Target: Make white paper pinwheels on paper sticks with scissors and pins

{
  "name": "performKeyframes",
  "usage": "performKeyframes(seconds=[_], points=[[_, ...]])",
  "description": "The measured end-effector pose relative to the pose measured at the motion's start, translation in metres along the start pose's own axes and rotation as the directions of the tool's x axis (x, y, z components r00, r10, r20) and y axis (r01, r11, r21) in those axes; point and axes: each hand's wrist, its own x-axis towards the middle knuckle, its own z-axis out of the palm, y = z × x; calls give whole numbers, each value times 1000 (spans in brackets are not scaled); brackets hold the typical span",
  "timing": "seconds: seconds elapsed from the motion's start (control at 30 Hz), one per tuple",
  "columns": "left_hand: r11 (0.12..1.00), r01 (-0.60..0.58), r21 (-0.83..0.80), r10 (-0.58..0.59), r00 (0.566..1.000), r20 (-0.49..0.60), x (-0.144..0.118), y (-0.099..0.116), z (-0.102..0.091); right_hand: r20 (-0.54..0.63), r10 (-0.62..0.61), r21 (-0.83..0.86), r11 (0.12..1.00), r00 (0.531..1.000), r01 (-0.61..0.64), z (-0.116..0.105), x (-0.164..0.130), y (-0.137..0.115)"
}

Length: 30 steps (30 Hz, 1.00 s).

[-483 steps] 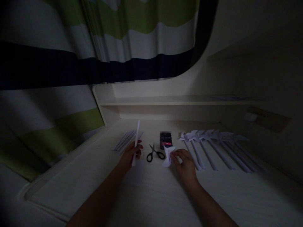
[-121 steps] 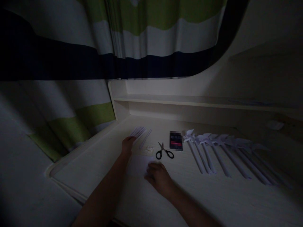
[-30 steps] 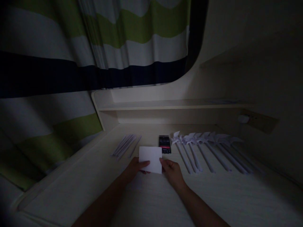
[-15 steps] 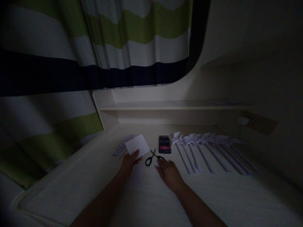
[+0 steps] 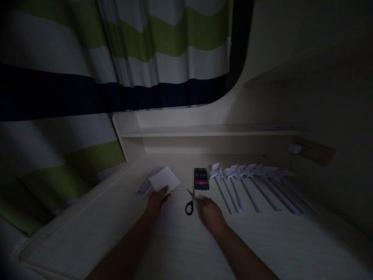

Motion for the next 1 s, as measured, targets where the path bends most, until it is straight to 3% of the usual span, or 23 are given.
performKeyframes(seconds=[0.33,0.47,0.57,0.63,0.77,0.87,1.0], points=[[999,8,-44,-7,1000,23,-1,-1,0,32,63,-15,998,998,-62,-9,-2,3],[990,26,-139,-20,999,38,-3,1,3,-136,49,82,996,990,-38,-13,-1,6],[972,56,-230,-47,998,45,-5,3,8,-299,43,196,981,953,17,-13,0,6],[956,95,-277,-73,994,87,-8,5,12,-345,71,313,949,936,44,-12,-1,3],[950,190,-246,-113,949,293,-23,6,21,-289,147,582,811,946,52,-11,-6,-14],[949,221,-227,-106,897,428,-34,8,26,-223,134,730,680,966,74,-10,-10,-30],[942,216,-256,-83,890,448,-40,9,29,-99,145,912,410,985,31,-7,-11,-43]])
